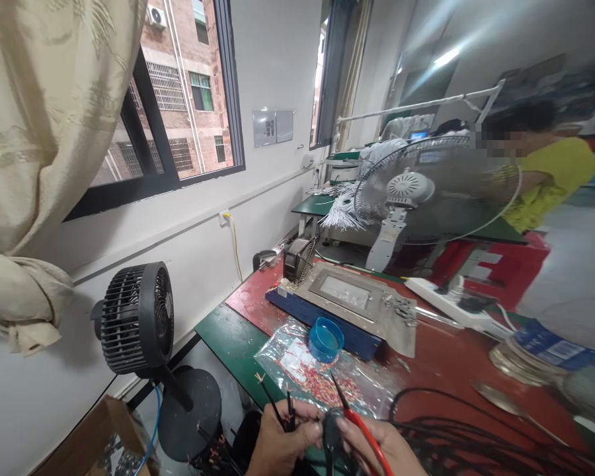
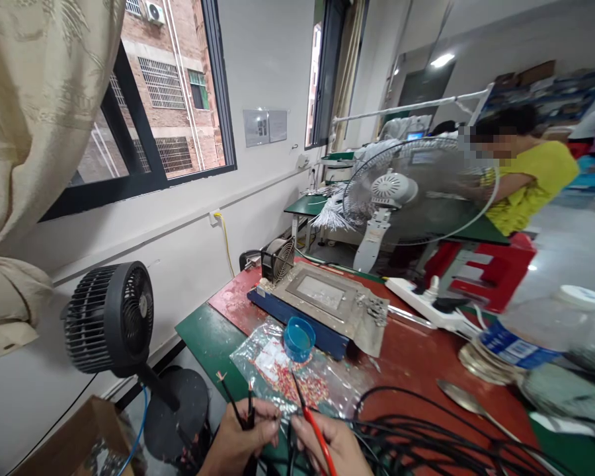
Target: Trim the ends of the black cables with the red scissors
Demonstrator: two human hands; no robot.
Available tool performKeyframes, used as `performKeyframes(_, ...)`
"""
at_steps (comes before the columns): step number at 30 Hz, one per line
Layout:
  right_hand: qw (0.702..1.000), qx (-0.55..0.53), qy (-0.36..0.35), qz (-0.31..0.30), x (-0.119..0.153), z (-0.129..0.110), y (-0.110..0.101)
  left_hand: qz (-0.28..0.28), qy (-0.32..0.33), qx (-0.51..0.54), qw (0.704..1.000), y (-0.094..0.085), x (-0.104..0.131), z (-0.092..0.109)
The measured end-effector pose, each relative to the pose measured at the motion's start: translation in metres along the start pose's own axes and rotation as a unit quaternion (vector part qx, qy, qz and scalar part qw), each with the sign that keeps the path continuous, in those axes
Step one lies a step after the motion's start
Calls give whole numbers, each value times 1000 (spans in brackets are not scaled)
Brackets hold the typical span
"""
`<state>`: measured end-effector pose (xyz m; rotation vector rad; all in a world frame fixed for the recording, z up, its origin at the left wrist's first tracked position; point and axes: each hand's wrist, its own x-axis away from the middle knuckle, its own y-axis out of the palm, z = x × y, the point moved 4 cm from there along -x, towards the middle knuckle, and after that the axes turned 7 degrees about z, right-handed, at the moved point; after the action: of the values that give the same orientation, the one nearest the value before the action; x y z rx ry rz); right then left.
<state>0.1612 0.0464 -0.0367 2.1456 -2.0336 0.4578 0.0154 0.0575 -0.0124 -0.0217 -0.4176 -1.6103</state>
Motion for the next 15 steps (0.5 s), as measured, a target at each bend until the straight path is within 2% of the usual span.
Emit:
performKeyframes(4, 998, -54, 7, -13, -5, -14, 7, -18, -4, 16, 1000, 1, 1, -3)
performKeyframes(8, 998, -51, 0, -45, -6, -24, 12, -18, -3, 14, 1000, 0, 1, -3)
performKeyframes(15, 995, -46, -12, -87, 0, -20, 17, -23, 10, 10, 1000, 1, 3, -3)
